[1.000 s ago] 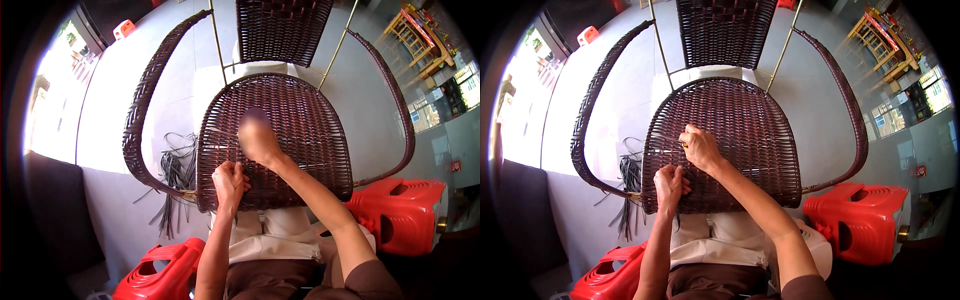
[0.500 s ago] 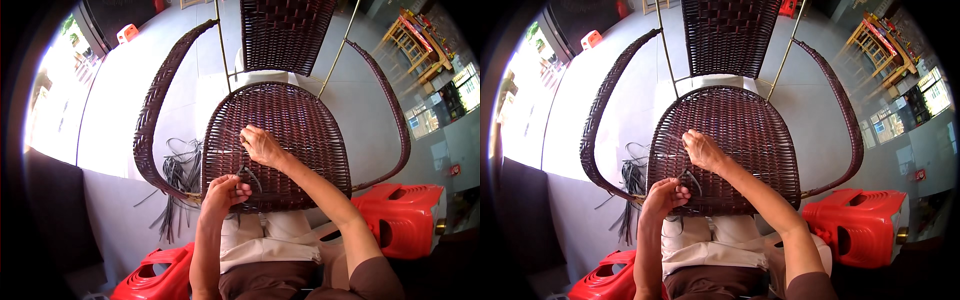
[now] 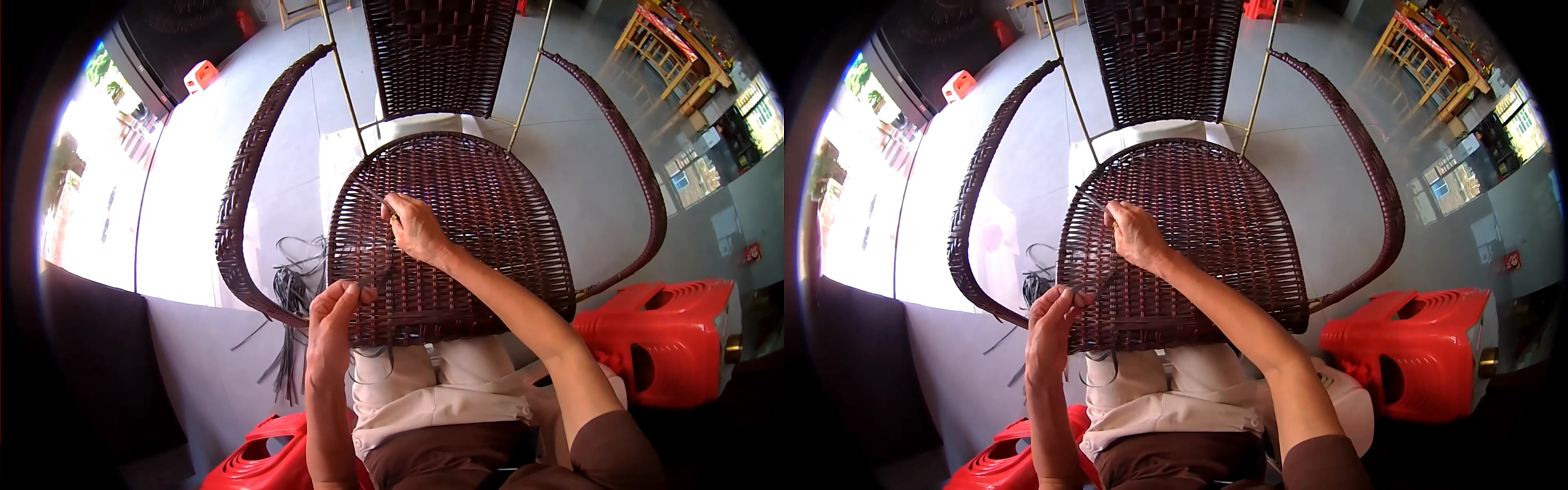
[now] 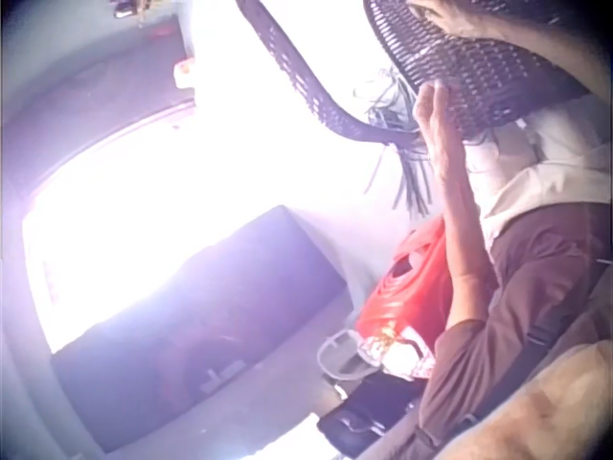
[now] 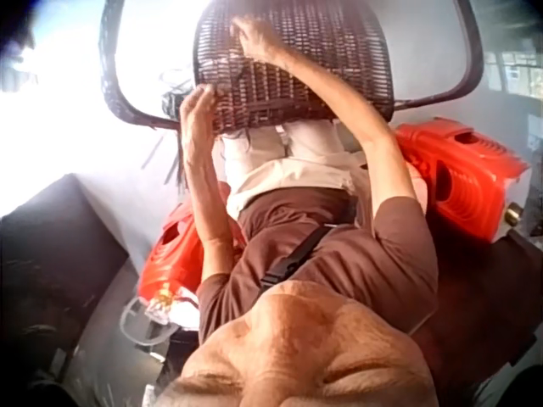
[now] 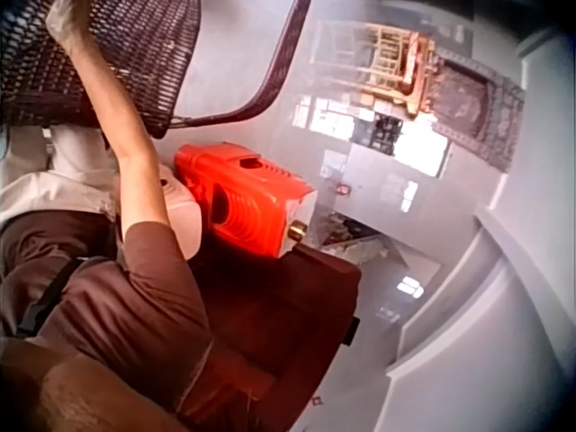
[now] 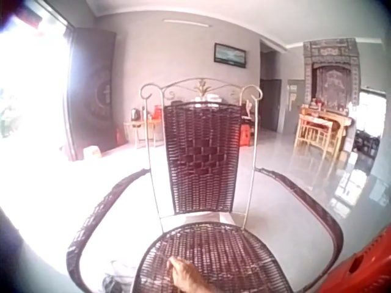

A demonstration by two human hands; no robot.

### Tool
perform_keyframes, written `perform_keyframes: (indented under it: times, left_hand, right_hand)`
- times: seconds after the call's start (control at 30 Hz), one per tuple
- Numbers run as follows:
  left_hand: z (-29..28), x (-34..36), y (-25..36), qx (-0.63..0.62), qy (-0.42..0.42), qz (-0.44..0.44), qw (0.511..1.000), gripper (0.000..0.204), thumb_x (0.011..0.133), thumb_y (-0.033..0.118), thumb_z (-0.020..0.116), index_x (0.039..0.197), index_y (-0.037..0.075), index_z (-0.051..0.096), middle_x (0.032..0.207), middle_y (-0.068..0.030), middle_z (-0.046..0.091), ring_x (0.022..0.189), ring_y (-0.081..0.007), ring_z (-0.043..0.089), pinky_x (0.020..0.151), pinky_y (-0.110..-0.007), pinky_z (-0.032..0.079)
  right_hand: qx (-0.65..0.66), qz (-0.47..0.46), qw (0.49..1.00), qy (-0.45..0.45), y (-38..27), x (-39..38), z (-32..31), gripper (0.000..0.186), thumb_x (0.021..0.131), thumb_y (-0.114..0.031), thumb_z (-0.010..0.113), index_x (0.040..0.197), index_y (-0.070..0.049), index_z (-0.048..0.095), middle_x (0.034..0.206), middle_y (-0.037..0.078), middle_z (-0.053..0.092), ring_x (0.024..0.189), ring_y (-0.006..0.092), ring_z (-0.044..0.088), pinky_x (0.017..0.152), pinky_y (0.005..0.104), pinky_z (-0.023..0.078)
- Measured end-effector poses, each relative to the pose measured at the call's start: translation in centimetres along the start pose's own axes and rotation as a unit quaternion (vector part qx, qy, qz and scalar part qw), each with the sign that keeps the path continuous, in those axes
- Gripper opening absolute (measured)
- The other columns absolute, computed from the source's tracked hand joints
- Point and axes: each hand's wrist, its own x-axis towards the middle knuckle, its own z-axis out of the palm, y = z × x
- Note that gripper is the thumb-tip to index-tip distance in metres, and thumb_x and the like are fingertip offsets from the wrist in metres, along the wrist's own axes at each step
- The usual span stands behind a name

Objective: The person repairs a wicker chair by weaving and cutting synthetic strips using scissors. The person trims the ends of the strips and secures them into the existing wicker pattern on the chair's seat.

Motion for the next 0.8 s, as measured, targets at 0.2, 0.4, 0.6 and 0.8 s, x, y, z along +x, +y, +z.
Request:
perform_keyframes:
  times: [0.2,0.4,0.6,0.8]
  left_hand:
    - [-0.5,1.2,-2.4,0.107,-0.003,0.035,0.994,0.021,0.088,0.014,0.049,0.075,0.000,0.057,0.072,-0.0039,0.059,0.067,-0.0085,0.052,0.066,-0.021,0.041]
    - [-1.1,4.4,-5.4,0.322,0.021,0.073,0.944,0.019,0.082,0.014,0.055,0.079,-0.003,0.063,0.069,-0.0039,0.060,0.062,-0.0085,0.051,0.060,-0.022,0.040]
    - [-0.6,5.0,-6.1,0.367,0.070,0.080,0.924,0.019,0.080,0.011,0.054,0.077,-0.004,0.065,0.066,-0.0062,0.063,0.059,-0.0101,0.054,0.056,-0.023,0.041]
    - [-0.5,4.6,-5.6,0.346,0.077,0.043,0.934,0.018,0.080,0.011,0.055,0.077,-0.004,0.065,0.067,-0.0067,0.063,0.062,-0.0107,0.056,0.059,-0.023,0.043]
  right_hand:
    - [-0.086,-0.002,0.995,0.057,1.5,3.5,-1.4,0.015,0.072,0.012,0.051,0.079,-0.001,0.047,0.075,0.010,0.057,0.068,0.0235,0.059,0.062,0.0350,0.049]
    - [-0.138,-0.024,0.986,0.085,0.9,8.7,-5.3,0.015,0.074,0.011,0.049,0.082,-0.002,0.049,0.075,0.012,0.056,0.068,0.0239,0.057,0.061,0.0342,0.050]
    - [-0.077,-0.026,0.981,0.175,0.5,7.3,-6.9,0.011,0.074,0.001,0.060,0.082,0.000,0.054,0.072,0.011,0.060,0.064,0.0211,0.060,0.056,0.0323,0.050]
    - [0.238,0.328,0.912,0.067,1.3,0.2,-4.3,0.006,0.075,-0.005,0.063,0.075,0.001,0.061,0.063,0.009,0.061,0.033,0.0067,0.045,0.024,0.0196,0.035]
